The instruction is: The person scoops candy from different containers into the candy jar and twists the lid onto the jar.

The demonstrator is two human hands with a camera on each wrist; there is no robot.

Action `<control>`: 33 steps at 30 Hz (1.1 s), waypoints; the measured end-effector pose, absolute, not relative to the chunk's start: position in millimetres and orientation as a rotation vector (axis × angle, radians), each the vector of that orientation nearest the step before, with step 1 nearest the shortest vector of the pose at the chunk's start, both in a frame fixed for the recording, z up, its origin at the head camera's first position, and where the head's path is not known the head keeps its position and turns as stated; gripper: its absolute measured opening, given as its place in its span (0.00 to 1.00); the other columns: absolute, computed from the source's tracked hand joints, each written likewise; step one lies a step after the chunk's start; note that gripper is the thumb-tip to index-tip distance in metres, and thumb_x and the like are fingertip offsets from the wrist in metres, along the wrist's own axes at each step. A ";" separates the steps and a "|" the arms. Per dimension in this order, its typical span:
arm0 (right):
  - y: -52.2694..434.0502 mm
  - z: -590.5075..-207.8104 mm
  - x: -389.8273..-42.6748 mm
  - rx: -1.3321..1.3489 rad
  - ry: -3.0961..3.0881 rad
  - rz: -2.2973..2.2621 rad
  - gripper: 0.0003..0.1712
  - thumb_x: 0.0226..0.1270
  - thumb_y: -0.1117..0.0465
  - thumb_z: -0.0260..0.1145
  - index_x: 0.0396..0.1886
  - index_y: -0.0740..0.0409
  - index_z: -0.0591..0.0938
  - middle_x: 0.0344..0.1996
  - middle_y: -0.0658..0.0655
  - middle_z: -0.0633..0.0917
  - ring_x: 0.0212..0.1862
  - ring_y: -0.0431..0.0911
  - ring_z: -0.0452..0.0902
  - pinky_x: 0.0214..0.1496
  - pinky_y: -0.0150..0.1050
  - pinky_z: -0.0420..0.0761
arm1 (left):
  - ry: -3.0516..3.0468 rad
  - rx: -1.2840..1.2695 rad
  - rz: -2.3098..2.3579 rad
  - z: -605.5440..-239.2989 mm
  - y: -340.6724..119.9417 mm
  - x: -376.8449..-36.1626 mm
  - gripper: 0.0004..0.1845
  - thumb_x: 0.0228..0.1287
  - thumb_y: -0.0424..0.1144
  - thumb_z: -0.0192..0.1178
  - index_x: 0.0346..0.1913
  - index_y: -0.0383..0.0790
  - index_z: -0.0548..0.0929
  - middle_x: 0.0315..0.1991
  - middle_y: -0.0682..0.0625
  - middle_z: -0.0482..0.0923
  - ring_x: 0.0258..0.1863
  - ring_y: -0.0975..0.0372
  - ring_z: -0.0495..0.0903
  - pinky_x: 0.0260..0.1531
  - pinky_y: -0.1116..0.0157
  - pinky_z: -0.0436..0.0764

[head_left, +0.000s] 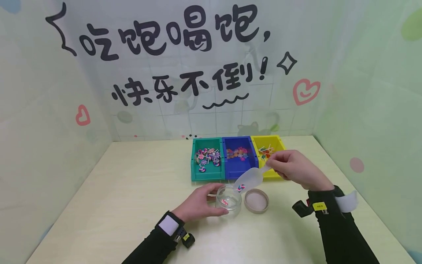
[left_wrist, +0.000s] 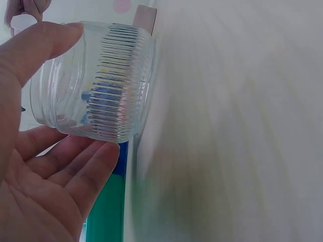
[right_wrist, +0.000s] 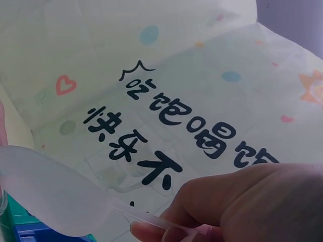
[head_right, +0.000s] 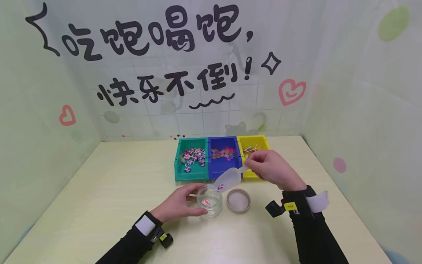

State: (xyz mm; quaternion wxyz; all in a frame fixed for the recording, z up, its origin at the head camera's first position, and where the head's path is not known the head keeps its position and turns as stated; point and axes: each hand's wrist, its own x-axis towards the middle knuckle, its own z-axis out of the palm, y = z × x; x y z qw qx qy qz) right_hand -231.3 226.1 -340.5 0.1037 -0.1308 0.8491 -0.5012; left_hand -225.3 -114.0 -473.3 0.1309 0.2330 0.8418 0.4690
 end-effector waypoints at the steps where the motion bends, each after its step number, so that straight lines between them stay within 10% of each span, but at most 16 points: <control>1: 224.7 -340.4 -230.3 -0.397 2.527 -1.463 0.16 0.82 0.54 0.68 0.43 0.65 0.87 0.18 0.49 0.70 0.24 0.42 0.64 0.26 0.36 0.63 | 2.444 0.676 1.361 -473.4 -113.8 -225.3 0.43 0.62 0.45 0.83 0.78 0.40 0.76 0.69 0.45 0.80 0.69 0.48 0.81 0.69 0.50 0.85; 19: 223.4 -336.8 -229.0 -0.304 2.512 -1.487 0.17 0.84 0.53 0.66 0.48 0.66 0.87 0.21 0.50 0.72 0.26 0.43 0.67 0.29 0.36 0.65 | 2.445 0.687 1.360 -474.2 -114.0 -224.9 0.43 0.63 0.46 0.82 0.78 0.42 0.76 0.70 0.46 0.80 0.69 0.49 0.81 0.70 0.50 0.84; 33: 222.9 -335.7 -230.9 -0.283 2.456 -1.520 0.18 0.88 0.59 0.60 0.58 0.74 0.81 0.34 0.53 0.84 0.34 0.44 0.81 0.38 0.34 0.87 | 2.444 0.684 1.361 -474.2 -114.7 -225.6 0.44 0.63 0.47 0.82 0.79 0.42 0.75 0.72 0.44 0.80 0.69 0.48 0.82 0.69 0.51 0.84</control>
